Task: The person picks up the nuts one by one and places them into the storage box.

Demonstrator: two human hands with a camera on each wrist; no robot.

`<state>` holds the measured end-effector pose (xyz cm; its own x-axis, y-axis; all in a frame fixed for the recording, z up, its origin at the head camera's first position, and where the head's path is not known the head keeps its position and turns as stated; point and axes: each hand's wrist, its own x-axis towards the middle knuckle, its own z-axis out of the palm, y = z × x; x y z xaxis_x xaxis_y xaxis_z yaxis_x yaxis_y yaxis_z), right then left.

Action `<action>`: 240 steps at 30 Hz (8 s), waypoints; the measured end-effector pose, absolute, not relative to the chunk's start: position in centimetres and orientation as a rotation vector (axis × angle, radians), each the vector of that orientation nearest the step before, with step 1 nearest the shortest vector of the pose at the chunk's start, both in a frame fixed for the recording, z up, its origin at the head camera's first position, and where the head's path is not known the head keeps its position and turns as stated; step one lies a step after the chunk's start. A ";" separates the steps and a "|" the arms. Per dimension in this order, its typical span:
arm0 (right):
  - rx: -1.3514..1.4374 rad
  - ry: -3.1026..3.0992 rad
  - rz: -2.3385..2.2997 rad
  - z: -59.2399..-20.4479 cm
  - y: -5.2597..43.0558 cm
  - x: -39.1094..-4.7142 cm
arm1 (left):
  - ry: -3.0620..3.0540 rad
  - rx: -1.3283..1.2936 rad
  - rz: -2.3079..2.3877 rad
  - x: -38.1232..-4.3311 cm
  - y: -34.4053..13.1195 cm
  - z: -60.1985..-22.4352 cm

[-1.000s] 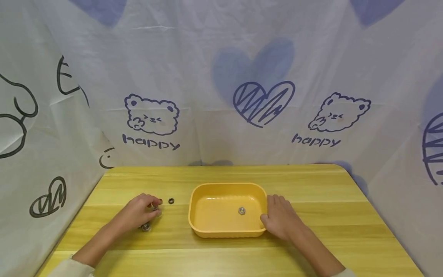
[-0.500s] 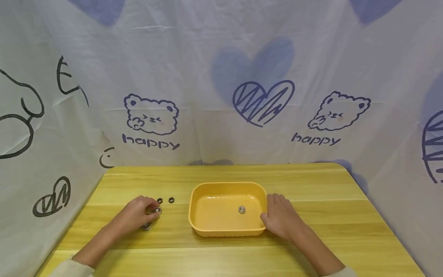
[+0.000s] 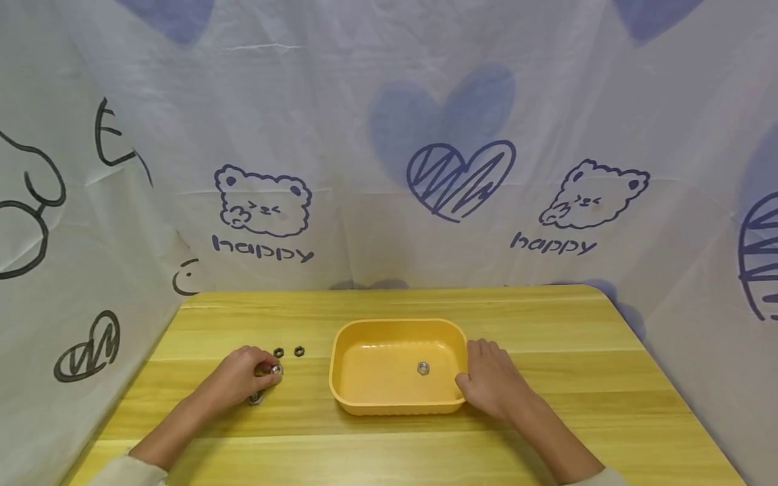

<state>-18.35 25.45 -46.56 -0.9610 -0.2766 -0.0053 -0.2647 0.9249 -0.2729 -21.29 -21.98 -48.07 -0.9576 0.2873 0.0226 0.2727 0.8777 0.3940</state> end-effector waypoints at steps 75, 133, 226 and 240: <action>-0.439 3.059 -0.393 -46.3 25.5 -18.4 | 3.023 0.748 1.136 -22.0 -17.6 -47.5; -0.426 3.053 -0.391 -46.5 25.4 -18.4 | 2.943 1.030 1.412 -23.2 -10.1 -46.4; -0.448 3.094 -0.403 -46.9 25.3 -18.3 | 2.570 1.095 0.664 -25.8 -0.6 -47.1; -0.447 3.086 -0.399 -46.9 25.4 -18.4 | 2.514 1.021 0.845 -26.2 -0.1 -48.0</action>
<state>-18.39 25.37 -46.86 -0.9596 -0.2790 0.0379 -0.2794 0.9273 -0.2491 -26.20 -0.10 -48.03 -0.7031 0.7092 -0.0524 0.5336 0.5748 0.6204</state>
